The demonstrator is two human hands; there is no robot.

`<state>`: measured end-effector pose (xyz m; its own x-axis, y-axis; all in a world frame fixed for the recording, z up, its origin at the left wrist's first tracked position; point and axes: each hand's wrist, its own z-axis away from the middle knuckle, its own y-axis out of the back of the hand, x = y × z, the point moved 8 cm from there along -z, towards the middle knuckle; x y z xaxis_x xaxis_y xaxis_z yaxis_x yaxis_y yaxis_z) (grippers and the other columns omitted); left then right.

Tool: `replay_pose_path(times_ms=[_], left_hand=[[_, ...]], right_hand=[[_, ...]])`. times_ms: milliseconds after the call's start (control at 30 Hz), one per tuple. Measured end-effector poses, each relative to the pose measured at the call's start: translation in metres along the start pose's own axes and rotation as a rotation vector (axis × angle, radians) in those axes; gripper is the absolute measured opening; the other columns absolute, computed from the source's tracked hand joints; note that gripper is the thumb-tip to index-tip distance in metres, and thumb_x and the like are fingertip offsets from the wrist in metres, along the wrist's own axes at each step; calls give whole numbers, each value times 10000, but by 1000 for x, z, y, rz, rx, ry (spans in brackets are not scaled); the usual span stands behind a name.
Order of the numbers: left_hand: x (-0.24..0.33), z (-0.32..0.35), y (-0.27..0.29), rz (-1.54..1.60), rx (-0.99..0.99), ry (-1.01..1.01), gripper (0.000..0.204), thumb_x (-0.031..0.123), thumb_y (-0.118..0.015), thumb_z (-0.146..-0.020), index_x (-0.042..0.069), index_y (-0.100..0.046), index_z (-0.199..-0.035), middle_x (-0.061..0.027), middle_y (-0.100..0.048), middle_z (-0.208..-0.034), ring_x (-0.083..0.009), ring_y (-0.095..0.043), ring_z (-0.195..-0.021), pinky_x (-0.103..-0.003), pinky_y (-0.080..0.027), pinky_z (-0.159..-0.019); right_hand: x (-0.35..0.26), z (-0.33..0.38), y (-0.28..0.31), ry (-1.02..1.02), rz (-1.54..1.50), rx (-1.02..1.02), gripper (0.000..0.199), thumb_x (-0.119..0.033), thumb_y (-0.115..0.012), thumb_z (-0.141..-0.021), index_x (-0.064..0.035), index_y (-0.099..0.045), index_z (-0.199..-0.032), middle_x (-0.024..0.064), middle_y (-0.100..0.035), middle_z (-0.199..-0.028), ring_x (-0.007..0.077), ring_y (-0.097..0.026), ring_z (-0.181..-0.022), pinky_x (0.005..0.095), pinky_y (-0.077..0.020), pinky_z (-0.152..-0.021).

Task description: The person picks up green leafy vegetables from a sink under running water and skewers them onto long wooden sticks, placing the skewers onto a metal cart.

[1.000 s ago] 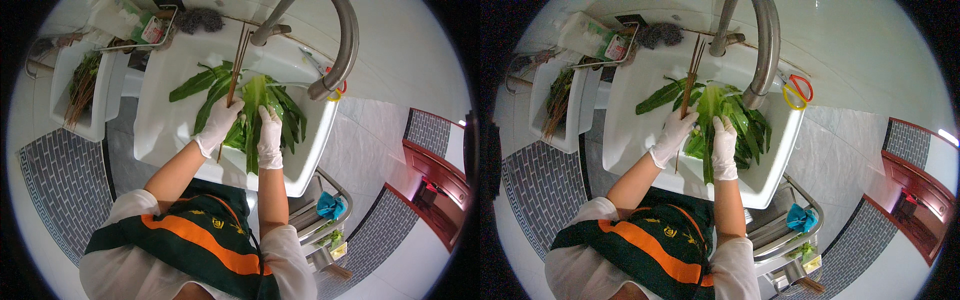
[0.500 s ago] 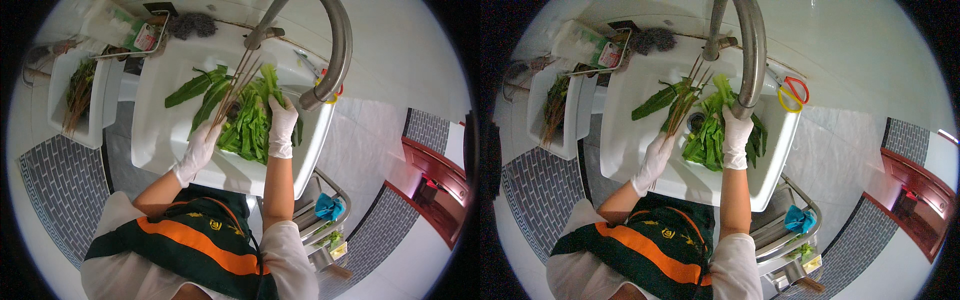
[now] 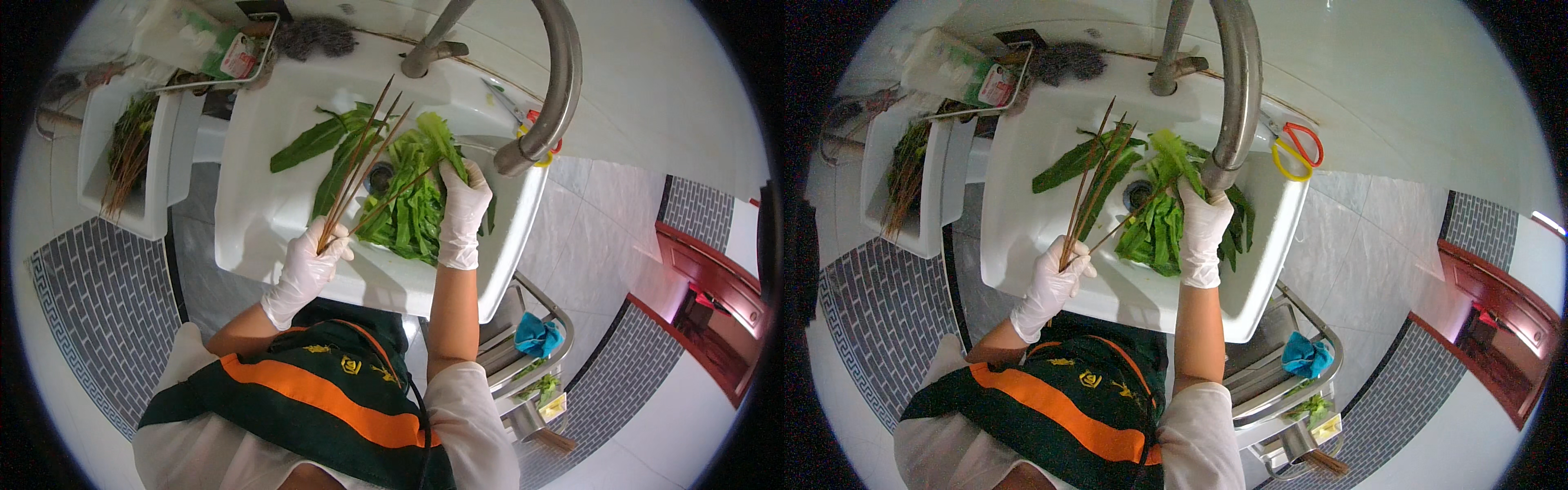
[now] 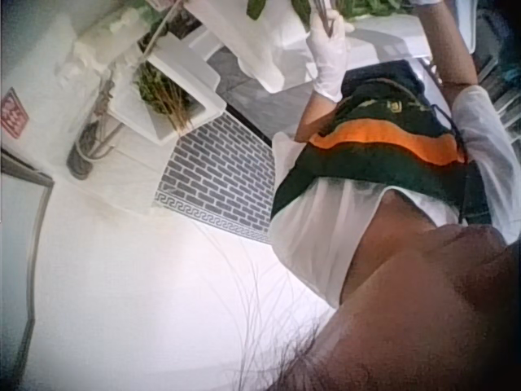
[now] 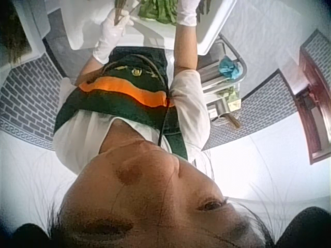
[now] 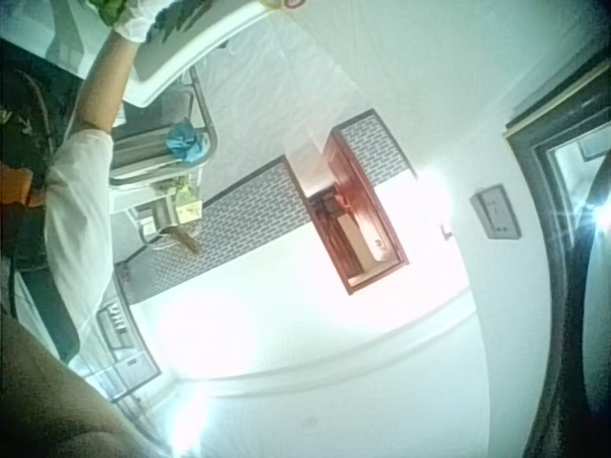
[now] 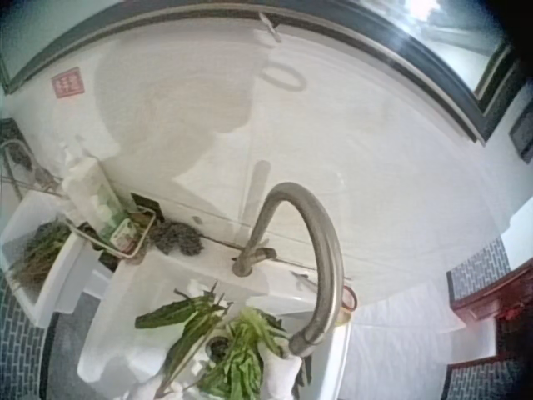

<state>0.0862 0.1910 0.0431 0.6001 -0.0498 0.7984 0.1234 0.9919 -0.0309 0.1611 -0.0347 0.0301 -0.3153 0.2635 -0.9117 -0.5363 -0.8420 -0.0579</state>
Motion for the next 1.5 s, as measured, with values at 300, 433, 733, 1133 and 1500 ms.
replay_pose_path(times_ms=[300, 433, 733, 1133, 1500], left_hand=[[4, 4, 7, -101, 55, -16, 39, 14, -489, -816, 46, -476, -835, -23, -555, -626, -77, -537, -575, -205, -412, -520], [9, 7, 6, -101, 47, 0, 36, 12, -493, -814, 38, -478, -833, -24, -545, -629, -93, -558, -601, -220, -434, -563], [-23, 14, 12, 22, 64, 156, 57, 23, -484, -814, 65, -486, -853, -7, -519, -619, -62, -522, -554, -181, -376, -484], [-91, -21, 19, -253, 111, 113, 117, 39, -461, -834, 69, -488, -944, 2, -515, -610, -71, -494, -559, -207, -385, -528], [-86, -22, 18, -203, 101, 61, 143, 11, -462, -823, 49, -505, -955, 7, -500, -654, -66, -502, -583, -201, -408, -577]], right_hand=[[-8, 9, -7, 89, 41, 13, 158, 18, -602, -725, 53, -592, -878, 62, -601, -818, 105, -548, -679, 219, -451, -615], [-10, 13, -4, 228, 177, 89, 166, 29, -610, -706, 37, -601, -871, 63, -606, -816, 114, -554, -689, 230, -454, -646], [16, 55, -18, 565, 531, 93, 263, 47, -641, -601, -14, -599, -853, 127, -626, -828, 208, -618, -746, 280, -480, -676], [134, 8, 20, -17, 206, -144, 304, -161, -619, -731, -2, -564, -984, 159, -579, -893, 252, -557, -855, 308, -426, -771], [152, -40, 45, -151, 227, -31, 126, -132, -634, -718, -15, -616, -761, 69, -593, -898, 123, -516, -794, 255, -403, -736]])
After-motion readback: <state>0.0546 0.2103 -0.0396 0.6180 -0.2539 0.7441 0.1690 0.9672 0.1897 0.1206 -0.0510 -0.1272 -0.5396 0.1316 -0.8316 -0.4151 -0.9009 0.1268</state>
